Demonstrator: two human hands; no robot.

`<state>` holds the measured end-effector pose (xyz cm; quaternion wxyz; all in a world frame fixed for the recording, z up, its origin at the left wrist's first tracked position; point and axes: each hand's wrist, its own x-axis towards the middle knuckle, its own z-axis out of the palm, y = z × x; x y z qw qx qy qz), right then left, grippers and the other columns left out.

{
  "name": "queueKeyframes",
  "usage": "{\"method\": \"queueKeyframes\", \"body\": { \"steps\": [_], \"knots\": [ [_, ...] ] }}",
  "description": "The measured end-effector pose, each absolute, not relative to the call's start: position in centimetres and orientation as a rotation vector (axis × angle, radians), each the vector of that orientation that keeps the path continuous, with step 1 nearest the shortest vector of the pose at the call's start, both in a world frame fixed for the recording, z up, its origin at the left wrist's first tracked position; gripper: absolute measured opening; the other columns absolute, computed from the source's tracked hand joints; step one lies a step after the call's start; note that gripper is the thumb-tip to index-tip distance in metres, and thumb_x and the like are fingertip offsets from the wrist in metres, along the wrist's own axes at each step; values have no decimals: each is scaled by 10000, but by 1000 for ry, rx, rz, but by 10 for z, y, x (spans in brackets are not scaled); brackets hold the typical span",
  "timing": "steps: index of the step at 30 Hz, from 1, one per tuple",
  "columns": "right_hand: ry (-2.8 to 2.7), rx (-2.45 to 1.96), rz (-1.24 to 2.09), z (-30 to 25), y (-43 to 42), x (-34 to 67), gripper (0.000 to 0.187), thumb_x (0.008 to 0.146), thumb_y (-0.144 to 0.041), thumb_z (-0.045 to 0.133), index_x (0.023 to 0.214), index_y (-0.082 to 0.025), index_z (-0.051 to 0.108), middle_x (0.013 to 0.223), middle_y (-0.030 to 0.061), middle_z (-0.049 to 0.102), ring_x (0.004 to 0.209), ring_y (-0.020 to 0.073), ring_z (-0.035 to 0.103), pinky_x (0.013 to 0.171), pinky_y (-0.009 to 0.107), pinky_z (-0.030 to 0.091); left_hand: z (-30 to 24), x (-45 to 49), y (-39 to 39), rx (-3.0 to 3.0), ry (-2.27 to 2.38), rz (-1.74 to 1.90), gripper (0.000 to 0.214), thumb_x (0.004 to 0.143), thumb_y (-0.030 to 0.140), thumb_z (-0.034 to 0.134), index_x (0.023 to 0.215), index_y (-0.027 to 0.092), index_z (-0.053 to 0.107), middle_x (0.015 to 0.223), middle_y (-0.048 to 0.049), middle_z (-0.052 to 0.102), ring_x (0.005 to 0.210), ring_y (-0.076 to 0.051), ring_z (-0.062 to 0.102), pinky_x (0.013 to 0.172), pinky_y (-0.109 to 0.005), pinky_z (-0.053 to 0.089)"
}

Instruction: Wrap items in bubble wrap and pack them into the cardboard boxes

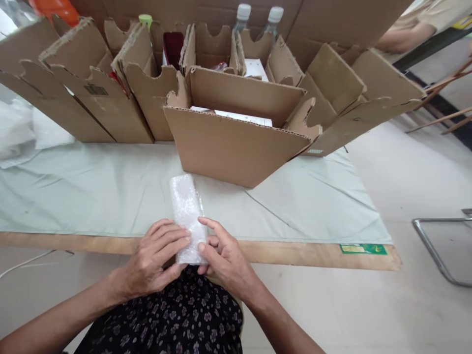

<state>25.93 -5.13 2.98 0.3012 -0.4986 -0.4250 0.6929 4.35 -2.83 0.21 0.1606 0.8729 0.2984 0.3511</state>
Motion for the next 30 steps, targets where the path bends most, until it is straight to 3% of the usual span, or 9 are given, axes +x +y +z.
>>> {"method": "queueKeyframes", "body": {
  "steps": [4, 9, 11, 13, 15, 18, 23, 27, 30],
  "knots": [
    [-1342, -1325, 1614, 34, -49, 272, 519, 989, -483, 602, 1437, -229, 535, 822, -9, 666, 670, 139, 658, 687, 307, 571, 9, 42, -25, 2179, 952, 1040, 197, 980, 156, 581, 1156, 169, 669, 998, -85, 783, 950, -214, 726, 896, -393, 582],
    [-1811, -1422, 875, 33, -33, 271, 599, 891, -352, 740, 1451, -257, 551, 1316, 114, 691, 1154, 263, 668, 982, 443, 568, 16, 46, -16, 1731, 1260, 858, 309, 1032, 317, 557, 1291, 174, 645, 822, -15, 725, 700, -148, 668, 640, -265, 548],
    [-1897, -1410, 818, 28, -23, 264, 578, 915, -329, 698, 1468, -250, 545, 1231, 99, 731, 1120, 260, 680, 997, 455, 557, 16, 48, -14, 1705, 1292, 837, 338, 1045, 348, 539, 1324, 180, 628, 745, 17, 670, 627, -130, 625, 576, -242, 519],
    [-1911, -1447, 839, 23, -14, 256, 490, 950, -308, 627, 1434, -243, 584, 1031, 57, 757, 954, 225, 694, 921, 414, 567, 13, 49, -15, 1803, 1327, 922, 355, 1037, 344, 566, 1356, 191, 600, 829, -6, 689, 700, -144, 662, 626, -252, 559],
    [-1896, -1503, 885, 20, -6, 251, 441, 958, -306, 593, 1392, -231, 619, 894, 24, 733, 813, 196, 662, 821, 365, 556, 9, 48, -16, 1994, 1338, 1089, 435, 1008, 305, 624, 1423, 205, 540, 1048, -76, 710, 925, -196, 710, 797, -318, 617],
    [-1851, -1524, 996, 22, 2, 249, 440, 955, -322, 579, 1375, -199, 621, 744, -23, 654, 689, 160, 597, 715, 307, 508, 4, 43, -16, 2322, 1231, 1181, 549, 952, 188, 683, 1468, 228, 501, 1325, -162, 624, 1235, -282, 630, 1017, -452, 587],
    [-1784, -1543, 1098, 25, 9, 251, 423, 961, -326, 569, 1361, -199, 619, 651, -67, 538, 585, 124, 508, 599, 255, 433, 2, 45, -5, 2534, 1121, 899, 460, 947, 112, 622, 1397, 185, 557, 1383, -196, 622, 1297, -332, 591, 1062, -545, 546],
    [-1831, -1559, 825, 19, 2, 258, 435, 1001, -356, 567, 1404, -191, 577, 818, -1, 676, 665, 152, 610, 674, 297, 518, 1, 49, 5, 2528, 1126, 854, 362, 960, 143, 623, 1321, 141, 596, 1318, -195, 669, 1210, -330, 633, 1008, -527, 563],
    [-2016, -1431, 292, 18, -7, 264, 467, 974, -352, 639, 1409, -198, 563, 1241, 149, 712, 1043, 268, 690, 915, 437, 543, 0, 49, 10, 2481, 1114, 862, 332, 973, 158, 623, 1305, 151, 612, 1308, -175, 686, 1189, -312, 642, 1004, -507, 562]
  ]
}}
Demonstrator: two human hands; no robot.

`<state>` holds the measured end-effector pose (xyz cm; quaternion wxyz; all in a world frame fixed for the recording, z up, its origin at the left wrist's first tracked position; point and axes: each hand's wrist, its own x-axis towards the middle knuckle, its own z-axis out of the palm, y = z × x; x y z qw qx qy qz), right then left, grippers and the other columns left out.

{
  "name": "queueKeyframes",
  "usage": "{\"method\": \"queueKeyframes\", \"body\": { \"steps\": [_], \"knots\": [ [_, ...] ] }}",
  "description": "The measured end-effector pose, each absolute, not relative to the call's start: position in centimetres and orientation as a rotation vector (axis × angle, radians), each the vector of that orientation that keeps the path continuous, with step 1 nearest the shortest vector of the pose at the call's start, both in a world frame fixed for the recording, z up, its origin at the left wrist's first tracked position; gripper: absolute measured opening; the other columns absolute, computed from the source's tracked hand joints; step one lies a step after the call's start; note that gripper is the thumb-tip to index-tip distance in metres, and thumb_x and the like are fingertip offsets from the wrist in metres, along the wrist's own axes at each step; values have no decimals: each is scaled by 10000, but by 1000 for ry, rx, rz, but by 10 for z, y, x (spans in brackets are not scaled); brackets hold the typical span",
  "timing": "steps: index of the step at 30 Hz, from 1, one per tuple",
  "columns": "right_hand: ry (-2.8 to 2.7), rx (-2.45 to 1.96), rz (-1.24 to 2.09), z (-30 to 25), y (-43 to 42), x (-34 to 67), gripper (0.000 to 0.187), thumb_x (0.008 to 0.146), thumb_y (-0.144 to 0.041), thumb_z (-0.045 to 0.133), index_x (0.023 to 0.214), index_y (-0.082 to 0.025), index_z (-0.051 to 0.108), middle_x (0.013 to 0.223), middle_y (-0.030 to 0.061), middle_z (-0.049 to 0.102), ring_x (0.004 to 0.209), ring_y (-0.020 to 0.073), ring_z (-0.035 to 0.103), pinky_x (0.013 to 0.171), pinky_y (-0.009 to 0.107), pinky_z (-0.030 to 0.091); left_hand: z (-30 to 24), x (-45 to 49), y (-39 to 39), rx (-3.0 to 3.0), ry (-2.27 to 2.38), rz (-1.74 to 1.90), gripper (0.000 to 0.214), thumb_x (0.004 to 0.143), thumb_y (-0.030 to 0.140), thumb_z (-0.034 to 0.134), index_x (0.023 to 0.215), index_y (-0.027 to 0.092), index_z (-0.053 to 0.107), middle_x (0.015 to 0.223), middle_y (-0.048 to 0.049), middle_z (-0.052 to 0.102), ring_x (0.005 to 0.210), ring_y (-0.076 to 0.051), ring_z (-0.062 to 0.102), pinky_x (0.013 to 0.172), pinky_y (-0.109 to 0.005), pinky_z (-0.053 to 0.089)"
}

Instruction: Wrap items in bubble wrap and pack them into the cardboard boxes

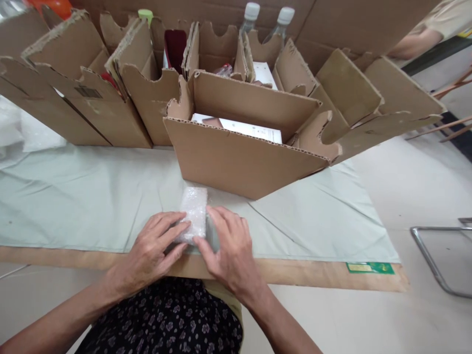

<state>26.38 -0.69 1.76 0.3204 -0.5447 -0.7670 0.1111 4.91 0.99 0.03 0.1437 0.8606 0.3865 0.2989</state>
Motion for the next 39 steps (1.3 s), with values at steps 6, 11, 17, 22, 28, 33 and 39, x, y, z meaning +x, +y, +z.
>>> {"method": "queueKeyframes", "body": {
  "steps": [6, 11, 17, 22, 28, 33, 39],
  "knots": [
    [-2344, -1173, 156, 19, -6, 262, 397, 988, -196, 606, 1382, -152, 599, 1298, 156, 738, 1227, 294, 662, 1025, 476, 493, 6, 48, 12, 2220, 1104, 931, 335, 977, 184, 605, 1309, 221, 634, 1222, -119, 722, 1130, -273, 674, 992, -481, 579],
    [-1970, -1312, 461, 20, -2, 262, 258, 1007, -227, 600, 1250, -214, 688, 1117, 82, 800, 985, 231, 734, 892, 399, 559, 9, 41, -6, 1447, 1280, 993, 535, 972, 355, 661, 1478, 255, 515, 1345, -147, 668, 1149, -278, 715, 972, -468, 635],
    [-1569, -1355, 1248, 38, -10, 261, 279, 961, -370, 643, 1185, -230, 732, 1051, 45, 788, 904, 199, 714, 829, 329, 573, 5, 50, -11, 897, 964, 954, 902, 883, 490, 778, 1629, 242, 337, 1433, -188, 644, 1266, -334, 679, 1064, -496, 584],
    [-1440, -1352, 1371, 40, -11, 273, 301, 950, -466, 648, 1096, -214, 725, 1027, 63, 761, 925, 212, 696, 852, 344, 577, -1, 63, -9, 924, 975, 936, 808, 838, 441, 826, 1538, 257, 468, 1305, -133, 700, 1126, -290, 729, 976, -407, 610],
    [-1460, -1205, 1515, 35, -10, 299, 954, 760, -741, 781, 1546, -281, 498, 1554, 153, 545, 1340, 315, 603, 1115, 482, 505, 2, 72, -9, 1159, 988, 851, 576, 775, 307, 777, 1334, 259, 643, 1186, -82, 750, 968, -240, 737, 857, -332, 623],
    [-1469, -1243, 1566, 41, -9, 301, 685, 827, -577, 799, 1399, -233, 646, 1274, 114, 731, 1142, 266, 696, 1003, 410, 556, 18, 84, -6, 1214, 1052, 794, 554, 766, 237, 728, 1314, 240, 642, 1246, -81, 731, 1067, -242, 712, 943, -341, 595],
    [-1443, -1329, 1458, 48, -14, 300, 517, 842, -410, 768, 1310, -210, 678, 1204, 85, 753, 1043, 222, 707, 912, 332, 568, 32, 91, -6, 1246, 1093, 786, 609, 786, 246, 741, 1379, 231, 602, 1339, -88, 689, 1149, -242, 688, 1015, -349, 566]
  ]
}}
